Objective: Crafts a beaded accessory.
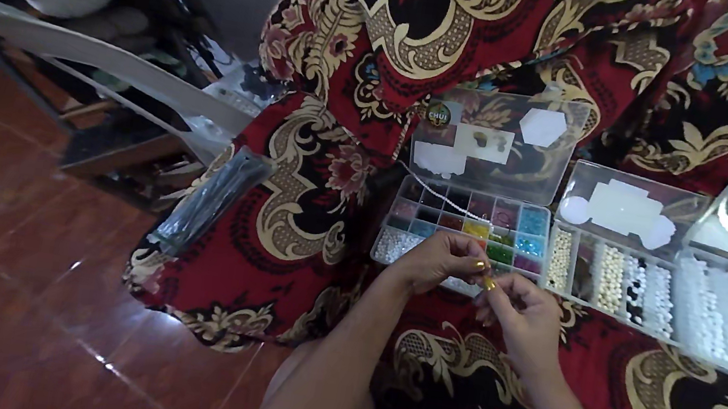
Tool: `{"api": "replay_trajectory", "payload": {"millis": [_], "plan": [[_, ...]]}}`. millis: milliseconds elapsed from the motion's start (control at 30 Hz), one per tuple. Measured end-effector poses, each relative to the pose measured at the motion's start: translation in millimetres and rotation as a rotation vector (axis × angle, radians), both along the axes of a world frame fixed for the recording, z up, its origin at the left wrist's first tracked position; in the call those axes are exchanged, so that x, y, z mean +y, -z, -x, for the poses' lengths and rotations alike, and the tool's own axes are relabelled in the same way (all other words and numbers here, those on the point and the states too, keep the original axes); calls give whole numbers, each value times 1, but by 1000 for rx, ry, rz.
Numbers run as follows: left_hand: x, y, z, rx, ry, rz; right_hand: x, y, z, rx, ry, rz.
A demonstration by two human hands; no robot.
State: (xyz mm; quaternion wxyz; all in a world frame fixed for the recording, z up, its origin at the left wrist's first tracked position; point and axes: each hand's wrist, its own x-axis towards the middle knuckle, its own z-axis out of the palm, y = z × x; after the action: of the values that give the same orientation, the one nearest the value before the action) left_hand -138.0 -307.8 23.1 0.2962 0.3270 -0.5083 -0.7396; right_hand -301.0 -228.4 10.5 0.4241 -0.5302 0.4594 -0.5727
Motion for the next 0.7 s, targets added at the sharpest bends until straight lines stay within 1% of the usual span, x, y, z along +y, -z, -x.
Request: {"api": "replay_trajectory", "payload": {"millis": [200, 700], "plan": [[-1, 3, -1, 22, 6, -1, 0, 0, -1, -7, 10, -20], [-1, -1, -2, -27, 11, 27, -1, 0, 0, 33, 7, -39]]}}
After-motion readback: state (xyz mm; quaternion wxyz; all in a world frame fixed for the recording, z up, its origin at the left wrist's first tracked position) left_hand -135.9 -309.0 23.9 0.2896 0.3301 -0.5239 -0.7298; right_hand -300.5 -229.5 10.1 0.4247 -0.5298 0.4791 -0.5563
